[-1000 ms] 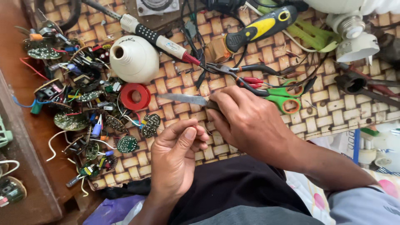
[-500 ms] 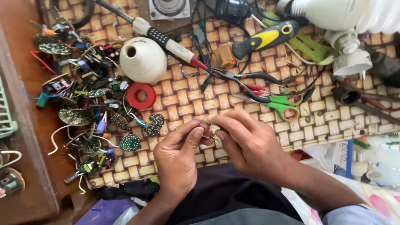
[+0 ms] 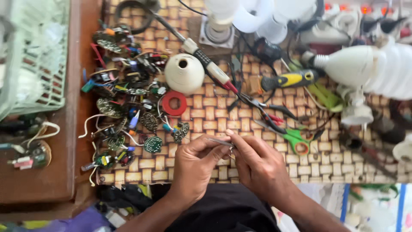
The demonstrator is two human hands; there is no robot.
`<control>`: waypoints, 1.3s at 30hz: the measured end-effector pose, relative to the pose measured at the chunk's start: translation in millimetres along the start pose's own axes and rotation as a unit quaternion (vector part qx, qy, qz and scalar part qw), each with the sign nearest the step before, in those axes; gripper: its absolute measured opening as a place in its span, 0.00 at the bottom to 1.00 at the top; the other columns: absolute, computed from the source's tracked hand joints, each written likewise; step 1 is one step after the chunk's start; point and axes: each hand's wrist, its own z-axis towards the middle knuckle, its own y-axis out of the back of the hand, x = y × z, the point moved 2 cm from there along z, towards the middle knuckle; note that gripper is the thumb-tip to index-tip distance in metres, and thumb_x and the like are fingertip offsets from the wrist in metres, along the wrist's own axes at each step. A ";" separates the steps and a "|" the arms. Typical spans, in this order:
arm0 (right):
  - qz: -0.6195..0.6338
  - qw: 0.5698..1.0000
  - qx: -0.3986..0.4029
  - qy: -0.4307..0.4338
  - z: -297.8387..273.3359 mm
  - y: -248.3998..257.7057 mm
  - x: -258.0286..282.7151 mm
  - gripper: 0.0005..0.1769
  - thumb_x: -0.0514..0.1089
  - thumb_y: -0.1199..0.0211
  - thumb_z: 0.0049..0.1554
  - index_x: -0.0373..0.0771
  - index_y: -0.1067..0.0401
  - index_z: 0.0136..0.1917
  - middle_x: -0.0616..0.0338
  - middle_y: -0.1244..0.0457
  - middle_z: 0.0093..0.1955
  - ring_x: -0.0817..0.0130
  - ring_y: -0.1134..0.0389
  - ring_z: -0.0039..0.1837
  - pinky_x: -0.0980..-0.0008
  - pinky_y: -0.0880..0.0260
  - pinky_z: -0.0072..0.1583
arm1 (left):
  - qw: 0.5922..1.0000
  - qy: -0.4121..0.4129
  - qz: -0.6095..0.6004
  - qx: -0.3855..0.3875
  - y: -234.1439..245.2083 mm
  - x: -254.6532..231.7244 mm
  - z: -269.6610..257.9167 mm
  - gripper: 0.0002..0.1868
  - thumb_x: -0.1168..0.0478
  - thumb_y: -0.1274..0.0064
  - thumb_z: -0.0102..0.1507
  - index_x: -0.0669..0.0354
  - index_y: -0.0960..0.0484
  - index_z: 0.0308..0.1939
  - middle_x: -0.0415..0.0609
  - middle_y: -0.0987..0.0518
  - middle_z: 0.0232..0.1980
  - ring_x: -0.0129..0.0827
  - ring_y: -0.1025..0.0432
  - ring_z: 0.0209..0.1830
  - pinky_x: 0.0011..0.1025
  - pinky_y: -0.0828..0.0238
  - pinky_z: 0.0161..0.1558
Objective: The person strips a wire with pliers, then uses a knife to scrape the wire ends. They attach the wire to a small circuit board and solder the connection with a soldering iron. Finally, they use a knife to scrape the soldered joint on the circuit board.
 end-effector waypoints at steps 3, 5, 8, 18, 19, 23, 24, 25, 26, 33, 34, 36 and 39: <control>-0.012 1.000 -0.014 0.009 7.0 -2.8 4.1 0.20 0.33 0.45 0.59 0.37 0.31 0.65 0.53 0.33 0.54 0.59 0.30 0.48 0.63 0.29 0.49 | 1.000 0.005 -0.014 0.005 1.8 -5.8 2.2 0.07 0.72 0.38 0.55 0.69 0.13 0.38 0.54 0.15 0.39 0.32 0.22 0.36 0.24 0.21 0.42; -0.017 1.000 -0.013 0.016 9.0 -6.0 3.6 0.20 0.33 0.43 0.59 0.38 0.31 0.65 0.54 0.34 0.53 0.60 0.30 0.48 0.64 0.29 0.49 | 1.000 0.003 -0.011 -0.004 4.4 -7.3 1.9 0.05 0.71 0.38 0.55 0.68 0.13 0.36 0.53 0.15 0.37 0.31 0.22 0.36 0.24 0.21 0.42; -0.032 0.999 -0.023 0.019 12.5 -7.0 5.3 0.20 0.33 0.41 0.59 0.40 0.30 0.65 0.54 0.35 0.52 0.61 0.30 0.47 0.66 0.29 0.48 | 1.000 0.016 -0.017 -0.012 5.4 -5.5 3.1 0.04 0.70 0.37 0.56 0.68 0.13 0.35 0.53 0.15 0.33 0.31 0.22 0.33 0.24 0.21 0.41; -0.137 0.989 -0.054 0.023 16.4 -13.7 19.1 0.20 0.34 0.40 0.60 0.42 0.30 0.66 0.60 0.36 0.48 0.65 0.32 0.43 0.66 0.31 0.45 | 0.999 0.023 -0.017 -0.026 4.0 -12.2 1.7 0.04 0.72 0.42 0.59 0.69 0.13 0.37 0.51 0.16 0.32 0.29 0.24 0.31 0.24 0.23 0.39; -0.140 0.988 -0.055 0.024 16.7 -13.2 20.9 0.20 0.34 0.40 0.60 0.42 0.30 0.66 0.60 0.36 0.48 0.65 0.32 0.43 0.66 0.31 0.45 | 0.999 0.022 -0.019 -0.024 4.3 -10.7 1.5 0.04 0.72 0.42 0.59 0.69 0.13 0.37 0.51 0.16 0.32 0.29 0.24 0.31 0.24 0.23 0.39; -0.145 0.987 -0.066 0.020 18.3 -11.5 24.7 0.20 0.36 0.39 0.60 0.43 0.30 0.65 0.60 0.35 0.48 0.65 0.32 0.43 0.67 0.31 0.44 | 0.997 0.030 -0.064 -0.032 5.9 -8.4 2.1 0.07 0.72 0.41 0.58 0.71 0.13 0.39 0.53 0.15 0.33 0.30 0.24 0.31 0.25 0.23 0.39; -0.138 0.989 -0.060 0.010 17.8 -12.0 24.2 0.21 0.36 0.38 0.60 0.44 0.30 0.66 0.61 0.34 0.50 0.66 0.31 0.44 0.67 0.31 0.43 | 0.996 0.034 -0.072 -0.038 6.7 -7.7 2.0 0.08 0.72 0.40 0.58 0.72 0.13 0.40 0.54 0.15 0.33 0.30 0.24 0.30 0.25 0.23 0.38; -0.139 0.989 -0.059 0.012 19.2 -11.2 24.1 0.21 0.36 0.38 0.60 0.44 0.30 0.66 0.61 0.34 0.50 0.66 0.31 0.44 0.67 0.31 0.43 | 0.996 0.033 -0.073 -0.038 6.7 -8.2 1.6 0.08 0.72 0.40 0.58 0.72 0.13 0.40 0.54 0.15 0.33 0.30 0.24 0.30 0.25 0.23 0.38; -0.099 0.994 -0.050 -0.023 20.8 -10.8 22.0 0.19 0.37 0.41 0.60 0.43 0.30 0.65 0.60 0.35 0.50 0.65 0.31 0.43 0.65 0.30 0.44 | 0.994 0.038 -0.089 -0.043 6.8 -8.2 1.7 0.09 0.72 0.40 0.57 0.73 0.13 0.41 0.55 0.16 0.32 0.31 0.25 0.30 0.25 0.23 0.38; -0.061 0.998 -0.023 0.010 19.0 -6.9 24.5 0.20 0.36 0.43 0.60 0.38 0.31 0.65 0.55 0.35 0.48 0.61 0.33 0.41 0.64 0.33 0.42 | 0.995 0.033 -0.080 -0.043 7.8 -8.1 2.9 0.04 0.71 0.40 0.58 0.71 0.14 0.34 0.51 0.18 0.29 0.30 0.26 0.28 0.25 0.26 0.36; -0.063 0.998 -0.023 0.008 19.3 -6.1 23.8 0.20 0.36 0.43 0.60 0.38 0.31 0.65 0.55 0.35 0.48 0.61 0.33 0.41 0.64 0.33 0.42 | 0.995 0.034 -0.080 -0.040 7.3 -7.4 2.9 0.04 0.71 0.40 0.58 0.71 0.14 0.34 0.51 0.18 0.29 0.30 0.26 0.28 0.25 0.26 0.36; -0.055 0.998 -0.010 0.012 20.5 -6.3 23.1 0.22 0.33 0.44 0.60 0.39 0.34 0.68 0.57 0.36 0.47 0.61 0.36 0.38 0.65 0.35 0.41 | 0.997 0.015 -0.076 -0.028 7.4 -7.5 3.1 0.05 0.73 0.39 0.57 0.70 0.13 0.36 0.50 0.19 0.31 0.30 0.27 0.28 0.25 0.26 0.35; -0.077 0.996 -0.029 0.034 13.1 -12.3 14.3 0.23 0.32 0.44 0.60 0.40 0.34 0.69 0.59 0.36 0.47 0.63 0.35 0.40 0.67 0.34 0.43 | 0.998 0.019 -0.061 -0.022 9.9 -5.5 2.8 0.03 0.72 0.38 0.57 0.69 0.13 0.34 0.51 0.18 0.30 0.29 0.26 0.31 0.25 0.25 0.38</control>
